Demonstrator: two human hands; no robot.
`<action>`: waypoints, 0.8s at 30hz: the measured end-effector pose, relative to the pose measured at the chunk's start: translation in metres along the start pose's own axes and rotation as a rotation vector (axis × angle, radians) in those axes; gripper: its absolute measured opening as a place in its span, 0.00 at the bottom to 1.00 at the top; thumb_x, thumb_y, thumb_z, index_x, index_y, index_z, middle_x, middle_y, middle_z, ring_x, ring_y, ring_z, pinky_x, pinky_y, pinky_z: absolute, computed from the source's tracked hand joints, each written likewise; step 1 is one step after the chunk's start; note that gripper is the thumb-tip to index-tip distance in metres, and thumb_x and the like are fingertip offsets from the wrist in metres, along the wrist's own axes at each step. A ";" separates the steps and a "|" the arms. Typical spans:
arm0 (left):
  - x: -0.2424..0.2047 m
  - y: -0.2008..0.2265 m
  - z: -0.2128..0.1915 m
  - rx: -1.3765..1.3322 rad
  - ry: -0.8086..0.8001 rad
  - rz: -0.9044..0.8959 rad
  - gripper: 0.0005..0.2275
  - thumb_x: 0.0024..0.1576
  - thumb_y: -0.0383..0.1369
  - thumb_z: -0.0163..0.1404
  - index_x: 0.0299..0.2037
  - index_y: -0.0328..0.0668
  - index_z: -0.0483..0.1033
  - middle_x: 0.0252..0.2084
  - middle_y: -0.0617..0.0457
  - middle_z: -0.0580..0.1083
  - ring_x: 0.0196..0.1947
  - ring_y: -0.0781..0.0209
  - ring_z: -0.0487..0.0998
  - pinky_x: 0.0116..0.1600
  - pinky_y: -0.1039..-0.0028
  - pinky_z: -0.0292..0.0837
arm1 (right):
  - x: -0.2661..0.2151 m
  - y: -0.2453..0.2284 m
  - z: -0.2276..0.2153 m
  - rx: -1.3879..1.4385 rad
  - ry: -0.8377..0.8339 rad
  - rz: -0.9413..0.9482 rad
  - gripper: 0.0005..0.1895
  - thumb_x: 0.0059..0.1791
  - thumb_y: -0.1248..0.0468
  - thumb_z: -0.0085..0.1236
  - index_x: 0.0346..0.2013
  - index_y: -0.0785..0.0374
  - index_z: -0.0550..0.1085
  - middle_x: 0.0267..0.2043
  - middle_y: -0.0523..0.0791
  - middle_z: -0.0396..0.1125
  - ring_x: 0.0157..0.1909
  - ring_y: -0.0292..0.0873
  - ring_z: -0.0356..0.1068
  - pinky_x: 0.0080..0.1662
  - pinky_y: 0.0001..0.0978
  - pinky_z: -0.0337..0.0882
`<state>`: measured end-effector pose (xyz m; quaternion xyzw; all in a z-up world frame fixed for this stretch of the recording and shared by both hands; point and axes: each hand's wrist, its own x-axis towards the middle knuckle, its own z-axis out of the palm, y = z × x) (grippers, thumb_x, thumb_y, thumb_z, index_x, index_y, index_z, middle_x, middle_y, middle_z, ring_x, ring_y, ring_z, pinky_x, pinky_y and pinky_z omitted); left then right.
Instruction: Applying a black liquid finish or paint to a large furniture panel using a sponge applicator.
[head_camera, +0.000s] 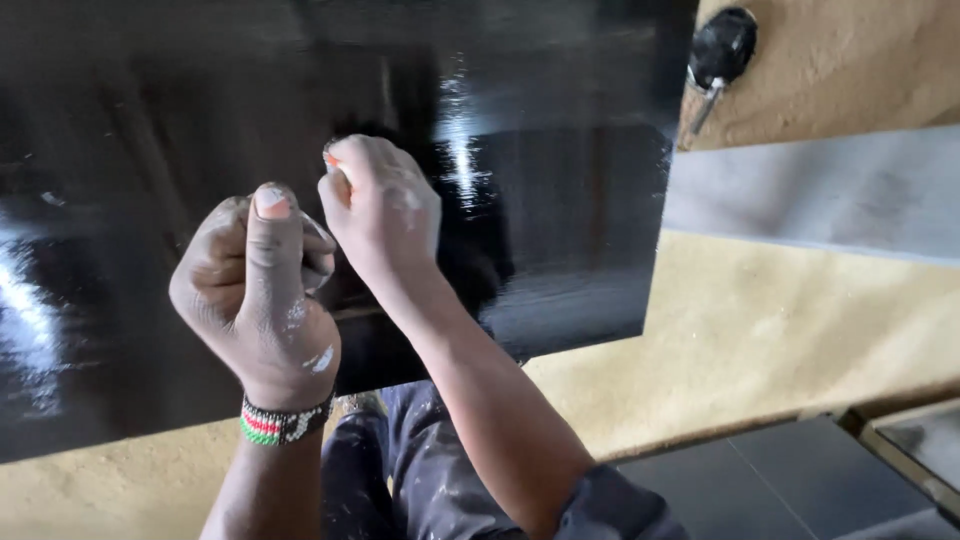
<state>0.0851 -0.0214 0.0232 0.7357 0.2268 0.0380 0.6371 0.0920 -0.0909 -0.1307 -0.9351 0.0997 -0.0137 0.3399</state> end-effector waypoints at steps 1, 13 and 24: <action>0.000 0.004 0.005 -0.005 -0.006 -0.001 0.23 0.83 0.37 0.54 0.32 0.32 0.77 0.31 0.49 0.71 0.29 0.64 0.71 0.38 0.75 0.64 | 0.011 0.014 -0.025 -0.006 0.004 0.002 0.08 0.54 0.62 0.62 0.47 0.47 0.81 0.48 0.36 0.82 0.52 0.49 0.84 0.50 0.46 0.82; 0.005 -0.012 0.000 -0.089 0.026 -0.085 0.23 0.82 0.35 0.54 0.29 0.39 0.73 0.27 0.52 0.71 0.27 0.66 0.70 0.37 0.76 0.64 | 0.074 0.227 -0.182 -0.230 0.324 0.149 0.13 0.46 0.67 0.68 0.39 0.47 0.91 0.35 0.36 0.85 0.34 0.37 0.86 0.35 0.29 0.78; -0.012 0.015 0.030 -0.048 -0.106 0.055 0.23 0.82 0.31 0.51 0.29 0.36 0.69 0.26 0.46 0.72 0.26 0.61 0.71 0.37 0.72 0.63 | 0.076 0.101 -0.127 -0.205 0.170 -0.042 0.06 0.52 0.58 0.73 0.44 0.47 0.88 0.44 0.39 0.83 0.45 0.45 0.83 0.51 0.41 0.80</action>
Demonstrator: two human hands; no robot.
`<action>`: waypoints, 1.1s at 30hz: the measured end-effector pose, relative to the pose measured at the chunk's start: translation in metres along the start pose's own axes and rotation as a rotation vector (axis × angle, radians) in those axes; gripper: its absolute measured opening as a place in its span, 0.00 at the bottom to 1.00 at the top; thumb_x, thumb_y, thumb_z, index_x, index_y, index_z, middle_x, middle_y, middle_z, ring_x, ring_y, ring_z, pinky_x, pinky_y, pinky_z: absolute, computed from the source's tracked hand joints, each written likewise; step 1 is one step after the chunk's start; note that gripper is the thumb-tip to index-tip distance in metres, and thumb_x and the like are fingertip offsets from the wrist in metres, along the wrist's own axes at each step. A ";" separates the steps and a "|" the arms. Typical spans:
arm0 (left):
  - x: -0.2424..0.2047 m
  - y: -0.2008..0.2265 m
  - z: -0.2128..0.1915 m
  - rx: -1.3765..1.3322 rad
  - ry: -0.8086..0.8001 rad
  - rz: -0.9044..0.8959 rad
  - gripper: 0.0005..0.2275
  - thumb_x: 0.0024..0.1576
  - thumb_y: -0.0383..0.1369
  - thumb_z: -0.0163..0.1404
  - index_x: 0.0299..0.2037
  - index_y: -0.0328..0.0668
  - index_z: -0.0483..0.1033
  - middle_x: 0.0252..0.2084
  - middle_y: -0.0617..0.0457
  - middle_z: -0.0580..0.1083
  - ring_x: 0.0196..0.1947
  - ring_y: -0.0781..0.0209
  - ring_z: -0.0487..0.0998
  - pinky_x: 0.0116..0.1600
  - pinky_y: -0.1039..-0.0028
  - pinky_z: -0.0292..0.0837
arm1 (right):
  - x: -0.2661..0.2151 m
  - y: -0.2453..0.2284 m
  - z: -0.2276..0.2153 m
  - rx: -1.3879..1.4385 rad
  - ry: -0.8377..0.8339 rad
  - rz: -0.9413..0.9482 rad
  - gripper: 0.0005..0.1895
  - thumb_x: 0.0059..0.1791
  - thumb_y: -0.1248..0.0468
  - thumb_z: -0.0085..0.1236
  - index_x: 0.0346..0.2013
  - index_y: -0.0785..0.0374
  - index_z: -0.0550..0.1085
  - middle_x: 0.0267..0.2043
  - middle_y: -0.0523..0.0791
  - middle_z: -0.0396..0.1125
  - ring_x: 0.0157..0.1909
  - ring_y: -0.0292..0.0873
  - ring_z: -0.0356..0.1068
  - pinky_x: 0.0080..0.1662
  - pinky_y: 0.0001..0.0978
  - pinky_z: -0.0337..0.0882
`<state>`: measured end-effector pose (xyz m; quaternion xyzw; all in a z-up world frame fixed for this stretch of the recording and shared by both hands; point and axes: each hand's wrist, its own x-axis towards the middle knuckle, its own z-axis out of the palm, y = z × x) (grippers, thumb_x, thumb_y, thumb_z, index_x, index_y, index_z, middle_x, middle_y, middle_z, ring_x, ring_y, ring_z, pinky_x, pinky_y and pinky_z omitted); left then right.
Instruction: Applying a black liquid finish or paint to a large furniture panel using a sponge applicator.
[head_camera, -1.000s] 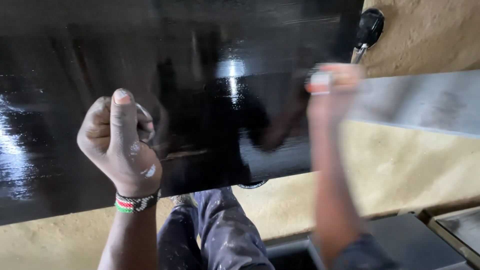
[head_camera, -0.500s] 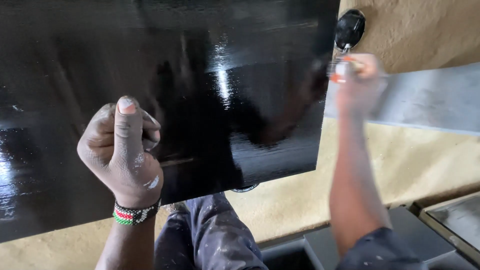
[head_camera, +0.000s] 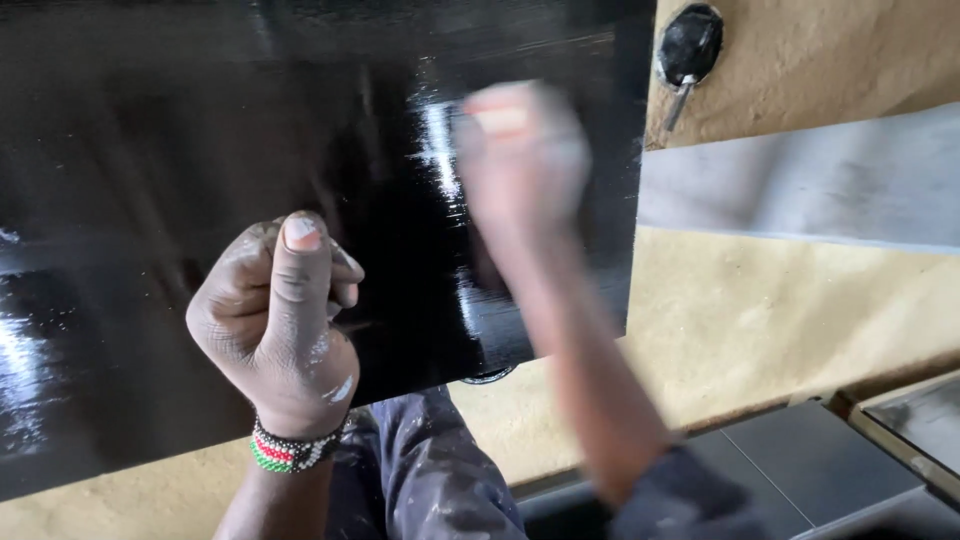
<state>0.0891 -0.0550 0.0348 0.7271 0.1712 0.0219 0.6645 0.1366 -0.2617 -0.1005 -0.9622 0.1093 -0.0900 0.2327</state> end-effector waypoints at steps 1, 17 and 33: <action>-0.002 -0.002 -0.002 -0.004 -0.004 0.000 0.23 0.82 0.31 0.51 0.29 0.36 0.69 0.26 0.46 0.72 0.26 0.61 0.71 0.37 0.72 0.63 | 0.010 0.070 -0.007 -0.005 0.003 0.001 0.06 0.52 0.58 0.73 0.44 0.47 0.88 0.44 0.39 0.83 0.45 0.45 0.83 0.51 0.41 0.80; -0.184 -0.091 -0.050 0.077 -0.905 -0.306 0.22 0.76 0.37 0.55 0.25 0.46 0.70 0.22 0.59 0.67 0.23 0.66 0.67 0.33 0.65 0.62 | -0.401 0.361 -0.176 1.280 0.046 1.027 0.22 0.47 0.60 0.69 0.57 0.56 0.84 0.51 0.46 0.82 0.53 0.49 0.85 0.52 0.45 0.85; -0.284 -0.350 -0.084 0.206 -0.785 -0.676 0.20 0.74 0.36 0.58 0.69 0.25 0.81 0.68 0.26 0.83 0.74 0.29 0.81 0.80 0.37 0.74 | -0.535 0.257 0.175 0.144 -0.441 0.986 0.22 0.49 0.56 0.61 0.55 0.56 0.87 0.47 0.52 0.84 0.58 0.59 0.85 0.61 0.53 0.82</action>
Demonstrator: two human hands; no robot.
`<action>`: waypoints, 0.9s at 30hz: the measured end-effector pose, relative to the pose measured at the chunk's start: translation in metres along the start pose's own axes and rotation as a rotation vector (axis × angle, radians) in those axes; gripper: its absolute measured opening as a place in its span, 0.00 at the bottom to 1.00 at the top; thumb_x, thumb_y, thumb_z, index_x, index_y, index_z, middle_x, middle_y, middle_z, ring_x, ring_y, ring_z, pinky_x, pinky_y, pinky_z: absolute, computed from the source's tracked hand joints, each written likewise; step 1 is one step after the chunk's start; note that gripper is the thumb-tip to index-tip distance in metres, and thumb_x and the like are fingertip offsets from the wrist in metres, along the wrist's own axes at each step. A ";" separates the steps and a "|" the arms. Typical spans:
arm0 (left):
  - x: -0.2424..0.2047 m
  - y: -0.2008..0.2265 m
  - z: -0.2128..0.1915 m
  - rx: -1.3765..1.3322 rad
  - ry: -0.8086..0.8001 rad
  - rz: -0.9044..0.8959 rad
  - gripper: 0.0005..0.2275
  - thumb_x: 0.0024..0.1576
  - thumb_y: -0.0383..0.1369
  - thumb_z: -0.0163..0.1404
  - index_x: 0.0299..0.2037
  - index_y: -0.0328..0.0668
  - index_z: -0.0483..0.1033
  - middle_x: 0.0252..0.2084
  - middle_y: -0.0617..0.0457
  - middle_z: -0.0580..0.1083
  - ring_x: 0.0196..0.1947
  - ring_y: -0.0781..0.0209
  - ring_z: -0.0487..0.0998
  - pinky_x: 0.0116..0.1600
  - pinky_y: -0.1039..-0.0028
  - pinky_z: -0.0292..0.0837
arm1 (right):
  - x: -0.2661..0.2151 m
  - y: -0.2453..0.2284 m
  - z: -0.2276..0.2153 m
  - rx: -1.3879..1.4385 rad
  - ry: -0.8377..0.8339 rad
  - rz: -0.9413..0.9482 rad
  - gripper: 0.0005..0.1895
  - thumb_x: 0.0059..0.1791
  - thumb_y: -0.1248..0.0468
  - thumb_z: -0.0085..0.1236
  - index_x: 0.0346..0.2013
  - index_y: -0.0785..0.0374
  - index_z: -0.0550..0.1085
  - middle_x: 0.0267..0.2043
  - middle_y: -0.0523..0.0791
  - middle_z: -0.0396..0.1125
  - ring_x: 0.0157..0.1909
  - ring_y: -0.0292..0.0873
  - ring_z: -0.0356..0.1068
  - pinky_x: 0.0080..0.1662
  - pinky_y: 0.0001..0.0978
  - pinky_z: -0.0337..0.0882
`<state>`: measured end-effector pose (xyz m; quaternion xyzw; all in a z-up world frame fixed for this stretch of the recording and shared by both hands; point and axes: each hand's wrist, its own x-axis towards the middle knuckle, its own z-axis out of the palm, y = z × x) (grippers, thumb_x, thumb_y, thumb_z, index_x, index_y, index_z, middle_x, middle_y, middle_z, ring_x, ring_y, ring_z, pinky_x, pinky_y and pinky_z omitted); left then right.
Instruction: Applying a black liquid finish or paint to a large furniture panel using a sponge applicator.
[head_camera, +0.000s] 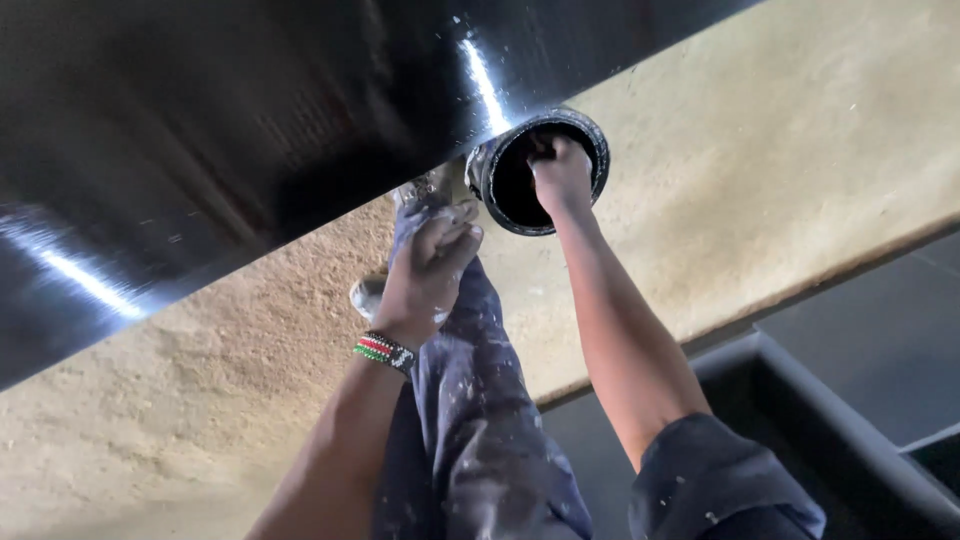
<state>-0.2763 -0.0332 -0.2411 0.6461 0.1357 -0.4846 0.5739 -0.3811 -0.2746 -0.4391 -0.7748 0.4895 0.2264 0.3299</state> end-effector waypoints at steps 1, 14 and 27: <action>0.005 -0.001 0.002 0.006 -0.006 0.002 0.20 0.74 0.36 0.58 0.69 0.25 0.81 0.68 0.26 0.83 0.74 0.29 0.81 0.80 0.37 0.74 | 0.013 0.006 0.009 0.005 0.005 0.004 0.22 0.49 0.56 0.61 0.55 0.56 0.87 0.47 0.52 0.84 0.58 0.59 0.85 0.61 0.53 0.82; -0.001 -0.023 0.007 -0.086 -0.056 0.015 0.22 0.75 0.37 0.58 0.72 0.25 0.79 0.70 0.25 0.82 0.76 0.28 0.79 0.79 0.42 0.76 | 0.039 0.026 0.042 0.014 -0.130 0.239 0.34 0.72 0.50 0.33 0.90 0.62 0.57 0.92 0.52 0.57 0.93 0.51 0.56 0.91 0.43 0.52; 0.005 -0.011 -0.012 -0.107 0.032 0.050 0.19 0.76 0.37 0.57 0.68 0.25 0.82 0.68 0.28 0.83 0.76 0.33 0.81 0.80 0.42 0.75 | 0.002 -0.027 -0.039 0.977 -0.351 0.708 0.04 0.45 0.68 0.57 0.30 0.59 0.69 0.21 0.41 0.54 0.19 0.45 0.55 0.23 0.33 0.56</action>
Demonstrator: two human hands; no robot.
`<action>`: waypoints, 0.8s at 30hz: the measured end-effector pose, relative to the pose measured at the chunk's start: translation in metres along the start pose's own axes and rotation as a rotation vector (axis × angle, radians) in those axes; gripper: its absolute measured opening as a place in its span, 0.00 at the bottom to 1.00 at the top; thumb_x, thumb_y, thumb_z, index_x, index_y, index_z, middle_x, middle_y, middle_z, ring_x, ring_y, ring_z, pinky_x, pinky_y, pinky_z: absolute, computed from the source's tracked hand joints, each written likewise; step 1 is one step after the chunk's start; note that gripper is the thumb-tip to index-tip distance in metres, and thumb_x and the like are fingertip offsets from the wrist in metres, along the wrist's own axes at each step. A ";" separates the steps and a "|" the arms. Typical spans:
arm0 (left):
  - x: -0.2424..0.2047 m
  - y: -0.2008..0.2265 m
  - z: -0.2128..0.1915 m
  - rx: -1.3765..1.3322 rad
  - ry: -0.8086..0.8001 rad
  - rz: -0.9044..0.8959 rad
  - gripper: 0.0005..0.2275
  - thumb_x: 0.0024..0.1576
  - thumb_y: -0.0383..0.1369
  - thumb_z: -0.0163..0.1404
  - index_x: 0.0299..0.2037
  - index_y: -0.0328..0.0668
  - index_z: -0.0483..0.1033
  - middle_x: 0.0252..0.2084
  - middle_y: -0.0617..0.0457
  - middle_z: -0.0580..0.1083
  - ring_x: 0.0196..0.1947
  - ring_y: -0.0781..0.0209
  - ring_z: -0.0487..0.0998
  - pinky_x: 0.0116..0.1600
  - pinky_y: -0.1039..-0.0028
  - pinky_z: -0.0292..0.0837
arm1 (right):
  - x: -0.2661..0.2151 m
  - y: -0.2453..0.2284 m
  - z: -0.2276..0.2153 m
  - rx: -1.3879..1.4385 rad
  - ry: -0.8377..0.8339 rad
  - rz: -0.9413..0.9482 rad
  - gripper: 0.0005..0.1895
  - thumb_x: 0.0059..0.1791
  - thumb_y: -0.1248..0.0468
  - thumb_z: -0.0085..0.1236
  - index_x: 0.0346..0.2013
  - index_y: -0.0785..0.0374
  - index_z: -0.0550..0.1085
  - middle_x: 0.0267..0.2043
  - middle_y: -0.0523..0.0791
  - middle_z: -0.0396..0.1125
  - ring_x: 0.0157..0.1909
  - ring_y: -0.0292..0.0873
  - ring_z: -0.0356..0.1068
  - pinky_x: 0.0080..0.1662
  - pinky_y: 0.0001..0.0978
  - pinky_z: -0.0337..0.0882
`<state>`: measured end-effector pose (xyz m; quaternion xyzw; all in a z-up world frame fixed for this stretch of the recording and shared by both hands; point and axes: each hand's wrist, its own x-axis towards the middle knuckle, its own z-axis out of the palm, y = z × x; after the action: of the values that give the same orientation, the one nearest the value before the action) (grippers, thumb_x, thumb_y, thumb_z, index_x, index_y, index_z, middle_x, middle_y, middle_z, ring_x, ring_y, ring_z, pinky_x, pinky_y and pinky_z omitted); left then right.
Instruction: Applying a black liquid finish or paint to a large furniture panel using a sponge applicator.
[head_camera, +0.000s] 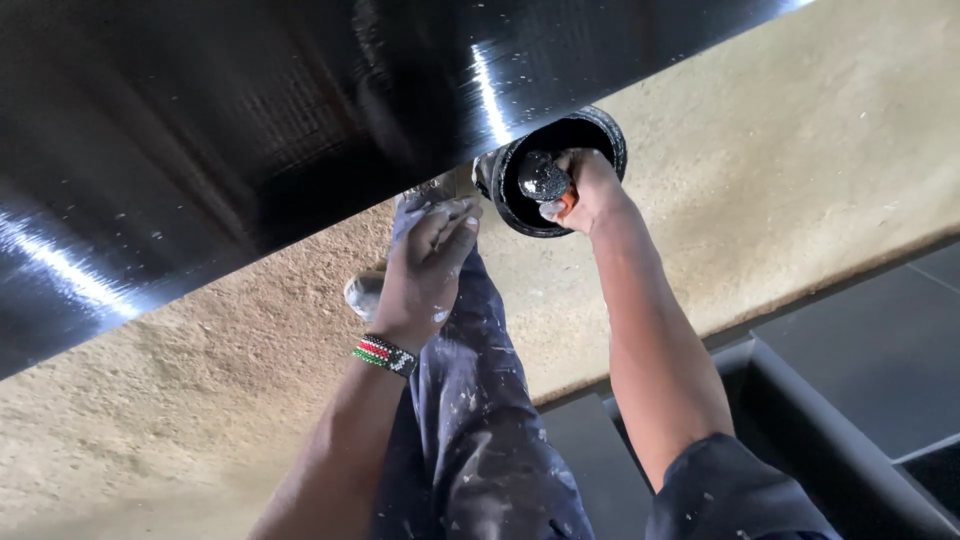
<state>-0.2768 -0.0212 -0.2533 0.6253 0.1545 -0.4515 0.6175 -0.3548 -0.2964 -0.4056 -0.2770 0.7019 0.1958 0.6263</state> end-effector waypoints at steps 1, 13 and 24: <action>-0.001 -0.001 0.000 -0.005 0.004 0.002 0.19 0.76 0.37 0.57 0.68 0.25 0.82 0.68 0.28 0.83 0.76 0.33 0.81 0.80 0.42 0.75 | 0.014 0.008 -0.010 -0.007 0.000 -0.002 0.04 0.45 0.68 0.57 0.30 0.59 0.69 0.21 0.41 0.54 0.19 0.45 0.55 0.23 0.33 0.56; -0.021 0.003 -0.015 -0.054 0.014 -0.032 0.17 0.76 0.38 0.58 0.66 0.31 0.85 0.67 0.33 0.85 0.74 0.37 0.83 0.80 0.45 0.76 | -0.006 0.006 0.005 -0.209 -0.120 0.018 0.12 0.39 0.67 0.55 0.14 0.57 0.63 0.10 0.44 0.45 0.08 0.44 0.48 0.21 0.27 0.48; -0.078 0.055 -0.026 -0.108 -0.027 -0.128 0.18 0.73 0.39 0.58 0.67 0.36 0.87 0.59 0.31 0.88 0.60 0.39 0.91 0.71 0.47 0.83 | -0.093 -0.004 0.025 -0.355 -0.144 -0.049 0.20 0.52 0.50 0.66 0.27 0.63 0.76 0.11 0.48 0.58 0.08 0.48 0.60 0.13 0.39 0.60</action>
<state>-0.2682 0.0203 -0.1639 0.5737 0.2100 -0.4896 0.6221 -0.3274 -0.2708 -0.3171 -0.3857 0.6027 0.3206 0.6206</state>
